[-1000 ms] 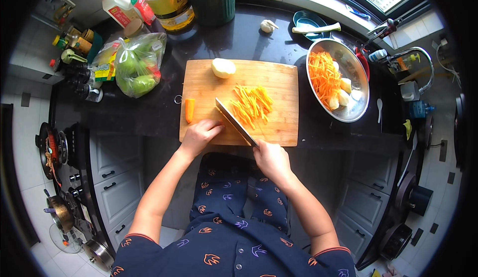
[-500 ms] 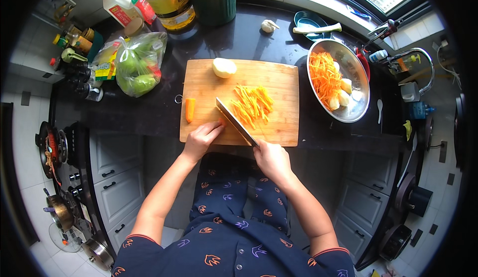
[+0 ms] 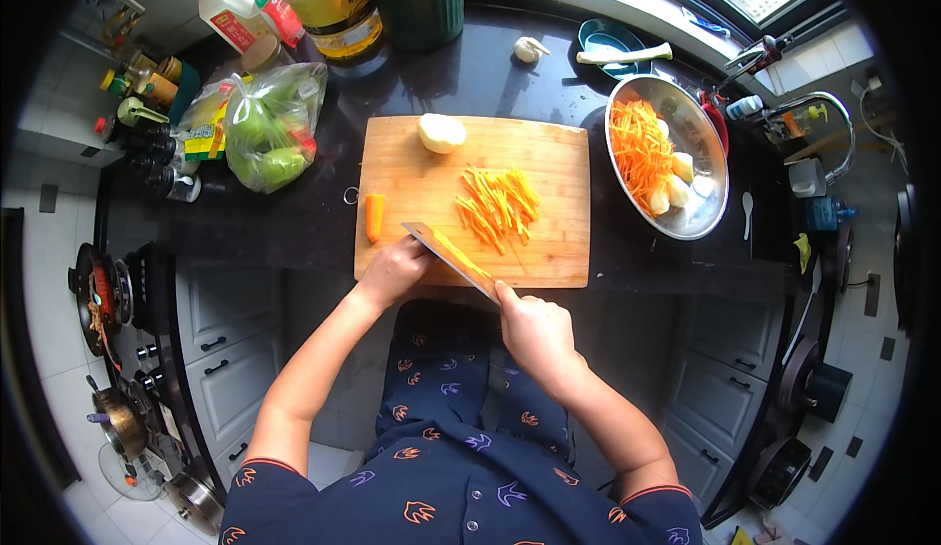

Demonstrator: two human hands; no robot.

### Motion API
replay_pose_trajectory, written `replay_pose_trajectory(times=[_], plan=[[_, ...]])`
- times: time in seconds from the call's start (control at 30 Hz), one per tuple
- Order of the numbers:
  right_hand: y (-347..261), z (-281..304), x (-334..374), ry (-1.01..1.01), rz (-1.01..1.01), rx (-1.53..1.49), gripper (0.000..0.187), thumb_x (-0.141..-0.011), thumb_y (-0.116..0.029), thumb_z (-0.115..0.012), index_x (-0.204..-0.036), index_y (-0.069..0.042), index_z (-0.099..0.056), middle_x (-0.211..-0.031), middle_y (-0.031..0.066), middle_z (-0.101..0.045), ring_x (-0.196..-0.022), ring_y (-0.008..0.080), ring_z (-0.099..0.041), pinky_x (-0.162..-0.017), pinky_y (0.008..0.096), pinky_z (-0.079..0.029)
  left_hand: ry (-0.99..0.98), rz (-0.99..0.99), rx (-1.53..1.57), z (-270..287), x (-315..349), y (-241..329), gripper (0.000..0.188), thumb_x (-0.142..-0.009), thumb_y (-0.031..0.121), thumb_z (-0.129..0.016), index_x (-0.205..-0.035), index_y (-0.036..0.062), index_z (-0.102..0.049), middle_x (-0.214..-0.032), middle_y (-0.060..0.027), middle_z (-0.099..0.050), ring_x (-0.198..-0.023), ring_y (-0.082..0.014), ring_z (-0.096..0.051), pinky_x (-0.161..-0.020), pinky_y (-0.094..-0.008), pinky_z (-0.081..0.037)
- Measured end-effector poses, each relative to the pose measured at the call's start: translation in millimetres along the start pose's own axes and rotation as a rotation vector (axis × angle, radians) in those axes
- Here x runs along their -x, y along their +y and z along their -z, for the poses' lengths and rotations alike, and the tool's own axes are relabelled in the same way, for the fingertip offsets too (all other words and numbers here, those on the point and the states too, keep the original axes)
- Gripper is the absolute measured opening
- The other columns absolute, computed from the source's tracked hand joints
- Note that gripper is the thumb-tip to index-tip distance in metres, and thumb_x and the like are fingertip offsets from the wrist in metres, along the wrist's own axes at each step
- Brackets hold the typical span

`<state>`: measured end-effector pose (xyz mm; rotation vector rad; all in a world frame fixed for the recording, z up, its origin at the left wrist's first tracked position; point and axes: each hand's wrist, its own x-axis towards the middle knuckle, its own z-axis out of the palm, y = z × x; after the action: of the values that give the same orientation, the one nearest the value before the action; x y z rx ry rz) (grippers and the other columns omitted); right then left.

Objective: The person slices a carrot into thin strips using a knife on a wooden cutting board. The sliced carrot pieces accumulate on the board while a bowl of other prepared vegetables sits nearby.

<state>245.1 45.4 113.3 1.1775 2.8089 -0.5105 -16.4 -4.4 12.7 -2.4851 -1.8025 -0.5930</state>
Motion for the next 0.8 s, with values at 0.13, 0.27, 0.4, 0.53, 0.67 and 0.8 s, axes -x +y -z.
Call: replay_pose_trajectory(times=[0.13, 0.27, 0.4, 0.53, 0.67, 0.8], plan=[[-3.7, 2.7, 4.9, -0.018, 0.000, 0.054, 0.037, -0.084, -0.009, -0.062, -0.120, -0.003, -0.065, -0.067, 0.0133, -0.069, -0.057, 0.0278, -0.071, -0.051, 0.0380, -0.056, 0.024, 0.017, -0.035, -6.9, 6.2, 0.2, 0.020, -0.075, 0.005, -0.066, -0.094, 0.0088, -0.072, -0.096, -0.0050, -0.066, -0.089, -0.0245, -0.069, -0.069, -0.0320, -0.061], [-3.2, -21.1, -1.4, -0.049, -0.054, 0.050, 0.037, -0.085, -0.008, -0.061, -0.122, -0.004, -0.062, -0.067, 0.0152, -0.067, -0.058, 0.0328, -0.068, -0.053, 0.0421, -0.056, 0.029, 0.048, -0.026, -8.8, 7.0, 1.0, 0.020, -0.073, 0.003, -0.065, -0.092, 0.0080, -0.071, -0.094, -0.0051, -0.067, -0.091, -0.0245, -0.070, -0.071, -0.0312, -0.061], [-1.5, -31.9, -15.5, -0.021, -0.035, 0.026, 0.040, -0.083, -0.007, -0.061, -0.123, -0.004, -0.061, -0.067, 0.0154, -0.067, -0.059, 0.0320, -0.069, -0.053, 0.0425, -0.055, 0.030, 0.062, -0.002, -11.2, 6.8, -1.6, 0.018, -0.074, 0.003, -0.065, -0.090, 0.0073, -0.072, -0.094, -0.0060, -0.069, -0.093, -0.0240, -0.070, -0.073, -0.0314, -0.061], [1.0, -21.6, -13.6, -0.013, -0.018, 0.015, 0.039, -0.085, -0.007, -0.059, -0.124, -0.005, -0.062, -0.068, 0.0161, -0.067, -0.060, 0.0320, -0.069, -0.055, 0.0435, -0.055, 0.087, 0.079, 0.035, -9.2, 5.1, 1.9, 0.019, -0.074, 0.002, -0.065, -0.091, 0.0066, -0.072, -0.095, -0.0069, -0.069, -0.092, -0.0241, -0.070, -0.074, -0.0326, -0.061], [0.0, -5.9, -4.5, -0.072, -0.031, -0.034, 0.038, -0.086, -0.007, -0.058, -0.124, -0.006, -0.062, -0.069, 0.0170, -0.068, -0.061, 0.0327, -0.069, -0.056, 0.0445, -0.055, 0.138, 0.107, 0.109, -7.6, 2.8, 6.3, 0.018, -0.074, 0.001, -0.068, -0.091, 0.0057, -0.072, -0.095, -0.0076, -0.069, -0.089, -0.0252, -0.070, -0.074, -0.0335, -0.060], [-1.0, -15.5, -11.4, -0.028, -0.016, 0.009, 0.025, -0.083, -0.008, -0.061, -0.108, -0.003, -0.063, -0.066, 0.0144, -0.069, -0.061, 0.0301, -0.072, -0.053, 0.0412, -0.057, 0.107, 0.109, 0.081, -8.5, 3.2, 4.6, 0.015, -0.075, 0.002, -0.070, -0.089, 0.0053, -0.071, -0.093, -0.0082, -0.069, -0.088, -0.0256, -0.071, -0.074, -0.0333, -0.060]])
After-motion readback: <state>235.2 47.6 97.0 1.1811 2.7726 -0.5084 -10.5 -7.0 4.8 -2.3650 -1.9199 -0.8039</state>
